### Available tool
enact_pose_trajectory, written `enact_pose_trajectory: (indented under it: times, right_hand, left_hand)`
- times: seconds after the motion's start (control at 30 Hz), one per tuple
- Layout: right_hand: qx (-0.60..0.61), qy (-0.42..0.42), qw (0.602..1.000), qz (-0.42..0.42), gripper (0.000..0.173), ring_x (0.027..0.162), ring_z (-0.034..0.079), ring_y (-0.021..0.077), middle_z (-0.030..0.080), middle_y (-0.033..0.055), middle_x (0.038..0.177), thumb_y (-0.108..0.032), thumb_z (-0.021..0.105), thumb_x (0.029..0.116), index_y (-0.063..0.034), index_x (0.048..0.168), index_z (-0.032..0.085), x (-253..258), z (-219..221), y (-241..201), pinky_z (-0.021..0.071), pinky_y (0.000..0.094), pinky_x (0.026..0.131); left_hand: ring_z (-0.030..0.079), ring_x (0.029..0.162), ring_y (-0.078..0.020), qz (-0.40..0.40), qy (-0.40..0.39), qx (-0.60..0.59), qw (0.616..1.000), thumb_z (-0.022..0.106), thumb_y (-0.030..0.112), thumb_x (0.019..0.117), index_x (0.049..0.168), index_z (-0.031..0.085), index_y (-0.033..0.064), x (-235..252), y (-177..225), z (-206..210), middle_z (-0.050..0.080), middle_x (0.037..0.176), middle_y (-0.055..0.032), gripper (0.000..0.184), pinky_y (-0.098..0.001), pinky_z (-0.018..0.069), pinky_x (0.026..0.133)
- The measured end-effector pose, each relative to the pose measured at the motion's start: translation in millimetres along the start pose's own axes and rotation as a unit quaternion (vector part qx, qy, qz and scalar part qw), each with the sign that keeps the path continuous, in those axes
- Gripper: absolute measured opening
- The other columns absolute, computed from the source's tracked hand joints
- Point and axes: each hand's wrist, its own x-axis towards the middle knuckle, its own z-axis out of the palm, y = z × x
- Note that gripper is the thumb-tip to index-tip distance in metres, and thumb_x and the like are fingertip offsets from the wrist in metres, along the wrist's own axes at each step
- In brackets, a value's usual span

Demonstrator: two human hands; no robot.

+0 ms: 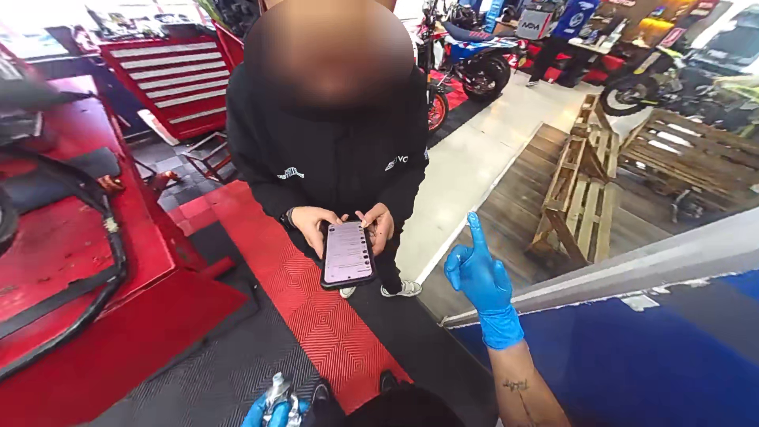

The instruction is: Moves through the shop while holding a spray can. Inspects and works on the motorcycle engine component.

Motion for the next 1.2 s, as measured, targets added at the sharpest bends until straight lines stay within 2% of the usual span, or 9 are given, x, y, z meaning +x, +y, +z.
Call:
enact_pose_trajectory:
  times: [0.13,0.47,0.7,0.77,0.87,0.97,1.03,1.1,1.2]
  right_hand:
    - [-0.014,-0.016,1.000,0.002,0.097,0.064,0.062,0.0116,0.071,0.0011,0.087,-0.065,0.047,0.0980,-0.0206,0.165,-0.006,-1.3,-16.5,-3.0,0.0536,0.0267,0.059]
    - [0.052,-0.063,0.997,0.012,0.087,0.065,0.062,0.0115,0.073,0.0028,0.090,-0.072,0.042,0.0962,-0.0301,0.166,0.011,3.9,-23.4,6.0,0.0528,0.0258,0.060]
    - [0.035,-0.054,0.998,0.026,0.084,0.063,0.063,0.0093,0.074,-0.0008,0.091,-0.076,0.043,0.0930,-0.0372,0.164,0.019,-0.8,-11.9,11.7,0.0540,0.0246,0.058]
    - [0.017,-0.011,0.999,0.040,0.094,0.072,0.068,0.0115,0.074,-0.0010,0.110,-0.079,0.053,0.0862,-0.0388,0.163,0.016,0.1,-7.5,9.4,0.0576,0.0274,0.065]
    - [-0.016,0.030,0.999,0.021,0.105,0.097,0.072,0.0197,0.058,-0.0007,0.147,-0.073,0.066,0.0814,-0.0410,0.162,0.007,7.6,-1.2,-1.2,0.0610,0.0352,0.080]
    - [-0.064,0.018,0.996,-0.051,0.103,0.114,0.069,0.0215,0.042,-0.0062,0.160,-0.052,0.078,0.0832,-0.0487,0.160,0.010,11.5,8.7,-27.6,0.0612,0.0369,0.089]
    - [-0.058,0.000,0.995,-0.079,0.102,0.118,0.067,0.0166,0.035,-0.0113,0.164,-0.017,0.080,0.0844,-0.0539,0.158,0.019,13.7,10.5,-36.5,0.0599,0.0281,0.088]
    - [-0.040,0.032,0.995,-0.080,0.104,0.111,0.068,0.0124,0.038,-0.0115,0.163,-0.003,0.079,0.0813,-0.0468,0.158,0.024,19.7,14.5,-31.3,0.0591,0.0220,0.081]
    - [-0.025,0.053,0.996,-0.069,0.105,0.111,0.068,0.0138,0.039,-0.0083,0.162,0.003,0.077,0.0795,-0.0365,0.160,0.023,20.9,11.5,-18.1,0.0593,0.0222,0.079]
  left_hand:
    - [0.073,0.080,-0.0139,-0.003,0.036,0.007,0.999,0.053,0.006,0.1027,0.118,0.060,-0.0025,-19.3,3.2,17.4,0.075,0.092,-0.0029,0.019,-0.0345,0.0634,0.076]
    - [0.074,0.078,-0.0100,0.018,0.091,0.024,0.995,0.051,0.003,0.1022,0.120,0.062,-0.0008,-51.3,19.6,36.8,0.077,0.091,-0.0006,0.021,-0.0287,0.0632,0.073]
    - [0.074,0.076,-0.0149,-0.006,0.121,0.048,0.992,0.054,0.005,0.1012,0.118,0.065,-0.0043,-58.9,29.1,37.8,0.077,0.090,-0.0081,0.022,-0.0322,0.0632,0.071]
    - [0.073,0.076,-0.0156,-0.011,0.132,0.058,0.989,0.056,0.007,0.1006,0.118,0.066,-0.0033,-60.5,29.7,36.1,0.076,0.089,-0.0085,0.023,-0.0325,0.0630,0.070]
    - [0.074,0.077,-0.0143,-0.010,0.131,0.062,0.989,0.056,0.005,0.1004,0.118,0.066,-0.0037,-60.5,35.2,34.1,0.077,0.090,-0.0072,0.022,-0.0322,0.0633,0.073]
    - [0.074,0.079,-0.0160,-0.018,0.129,0.054,0.990,0.056,0.005,0.1007,0.119,0.066,-0.0046,-60.8,38.2,32.0,0.077,0.092,-0.0089,0.023,-0.0335,0.0632,0.075]
    - [0.074,0.079,-0.0168,-0.019,0.128,0.054,0.990,0.056,0.006,0.1007,0.119,0.066,-0.0043,-61.5,37.3,30.6,0.077,0.092,-0.0092,0.023,-0.0340,0.0632,0.075]
    - [0.074,0.079,-0.0161,-0.017,0.129,0.050,0.990,0.056,0.005,0.1004,0.118,0.067,-0.0040,-62.0,36.8,30.2,0.077,0.091,-0.0085,0.022,-0.0335,0.0633,0.075]
    - [0.074,0.079,-0.0165,-0.018,0.119,0.051,0.991,0.056,0.006,0.1011,0.116,0.066,-0.0039,-62.9,37.7,27.7,0.077,0.091,-0.0086,0.021,-0.0337,0.0630,0.075]
